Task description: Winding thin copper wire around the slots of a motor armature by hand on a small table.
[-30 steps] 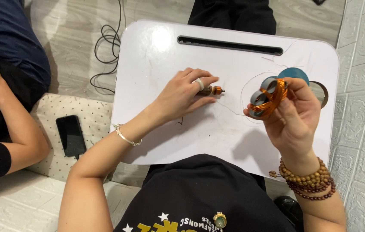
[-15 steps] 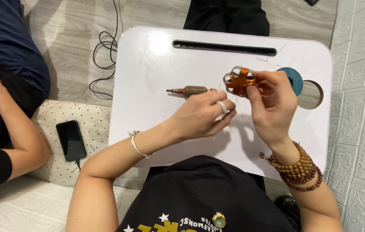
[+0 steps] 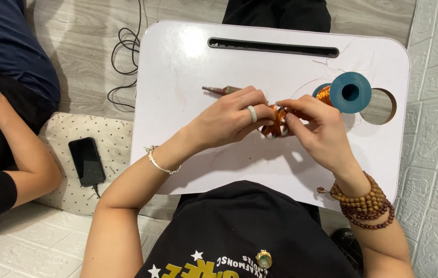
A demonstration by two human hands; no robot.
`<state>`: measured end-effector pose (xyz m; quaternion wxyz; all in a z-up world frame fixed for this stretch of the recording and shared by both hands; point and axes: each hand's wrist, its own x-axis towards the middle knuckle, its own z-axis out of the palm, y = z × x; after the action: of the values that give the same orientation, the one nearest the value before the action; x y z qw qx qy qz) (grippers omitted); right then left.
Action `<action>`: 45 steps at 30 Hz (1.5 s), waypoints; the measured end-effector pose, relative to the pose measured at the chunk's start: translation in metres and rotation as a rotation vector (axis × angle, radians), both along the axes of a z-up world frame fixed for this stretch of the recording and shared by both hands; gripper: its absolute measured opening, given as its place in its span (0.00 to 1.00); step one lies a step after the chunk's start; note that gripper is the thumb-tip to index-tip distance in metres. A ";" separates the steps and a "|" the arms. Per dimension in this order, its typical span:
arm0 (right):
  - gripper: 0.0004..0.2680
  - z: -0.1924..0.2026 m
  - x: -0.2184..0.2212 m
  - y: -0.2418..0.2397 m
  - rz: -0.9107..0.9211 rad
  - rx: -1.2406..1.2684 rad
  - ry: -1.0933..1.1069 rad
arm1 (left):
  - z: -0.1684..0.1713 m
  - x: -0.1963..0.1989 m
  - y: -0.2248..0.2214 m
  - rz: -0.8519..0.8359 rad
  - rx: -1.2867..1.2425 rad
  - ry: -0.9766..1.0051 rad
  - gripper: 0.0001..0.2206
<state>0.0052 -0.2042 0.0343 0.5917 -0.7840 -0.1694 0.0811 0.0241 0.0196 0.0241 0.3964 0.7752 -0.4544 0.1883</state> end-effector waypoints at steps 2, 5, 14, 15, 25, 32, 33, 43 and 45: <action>0.09 0.002 -0.003 0.003 0.037 0.018 0.037 | -0.002 0.001 0.000 -0.026 -0.006 0.050 0.01; 0.09 0.000 -0.006 -0.001 0.086 0.099 0.116 | -0.013 0.006 0.002 -0.087 -0.065 0.215 0.01; 0.11 -0.007 -0.006 -0.010 0.020 0.409 0.220 | -0.023 0.007 0.002 -0.141 -0.180 0.488 0.03; 0.11 -0.007 -0.006 -0.010 -0.026 0.462 0.210 | -0.022 0.005 0.002 -0.111 -0.121 0.499 0.04; 0.09 -0.003 -0.001 0.000 -0.207 0.335 -0.092 | 0.007 -0.015 -0.001 -0.102 -0.030 0.525 0.06; 0.09 -0.002 -0.006 0.006 -0.161 0.205 -0.074 | 0.002 -0.016 0.002 0.028 0.065 0.311 0.01; 0.10 -0.002 -0.007 0.006 -0.145 0.202 -0.049 | -0.001 -0.016 0.002 0.058 0.112 0.230 0.01; 0.10 -0.012 -0.001 0.003 0.083 0.189 0.196 | 0.003 -0.006 0.009 0.100 -0.010 0.045 0.09; 0.09 -0.013 -0.006 0.002 0.185 0.229 0.363 | -0.012 0.003 0.013 0.060 -0.127 0.215 0.08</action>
<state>-0.0003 -0.2019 0.0212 0.6874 -0.6655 -0.1393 0.2552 0.0274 0.0326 0.0117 0.4854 0.7775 -0.3730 0.1442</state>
